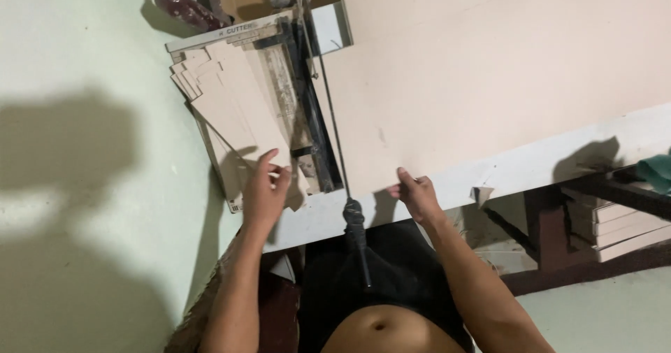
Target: Using a manual paper cutter to cut cardboard sheets into smaller pieces by aligning them and pulling the blade handle.
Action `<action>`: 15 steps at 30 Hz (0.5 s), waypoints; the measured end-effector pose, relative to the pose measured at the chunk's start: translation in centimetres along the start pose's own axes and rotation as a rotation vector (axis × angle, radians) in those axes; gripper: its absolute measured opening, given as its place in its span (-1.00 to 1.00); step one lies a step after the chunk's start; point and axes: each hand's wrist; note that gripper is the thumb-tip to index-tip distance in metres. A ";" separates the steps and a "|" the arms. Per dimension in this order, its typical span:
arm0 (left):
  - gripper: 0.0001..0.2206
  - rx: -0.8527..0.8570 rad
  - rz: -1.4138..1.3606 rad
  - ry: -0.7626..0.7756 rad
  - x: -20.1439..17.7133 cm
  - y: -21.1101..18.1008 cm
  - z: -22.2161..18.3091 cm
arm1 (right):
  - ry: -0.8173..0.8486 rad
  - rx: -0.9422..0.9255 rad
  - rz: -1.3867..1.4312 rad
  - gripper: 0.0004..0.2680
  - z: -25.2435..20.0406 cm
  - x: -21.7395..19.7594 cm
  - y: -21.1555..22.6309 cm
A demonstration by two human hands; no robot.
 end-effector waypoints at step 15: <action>-0.05 0.320 0.611 0.167 8.0 -2.6 10.4 | 0.111 -0.131 -0.291 -0.72 -0.1 7.5 1.7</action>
Point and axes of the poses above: each hand's wrist, its own z-axis towards the middle knuckle, its own x-axis out of the palm, y = z × x, and after that the axes turned 11 degrees about z, right-handed
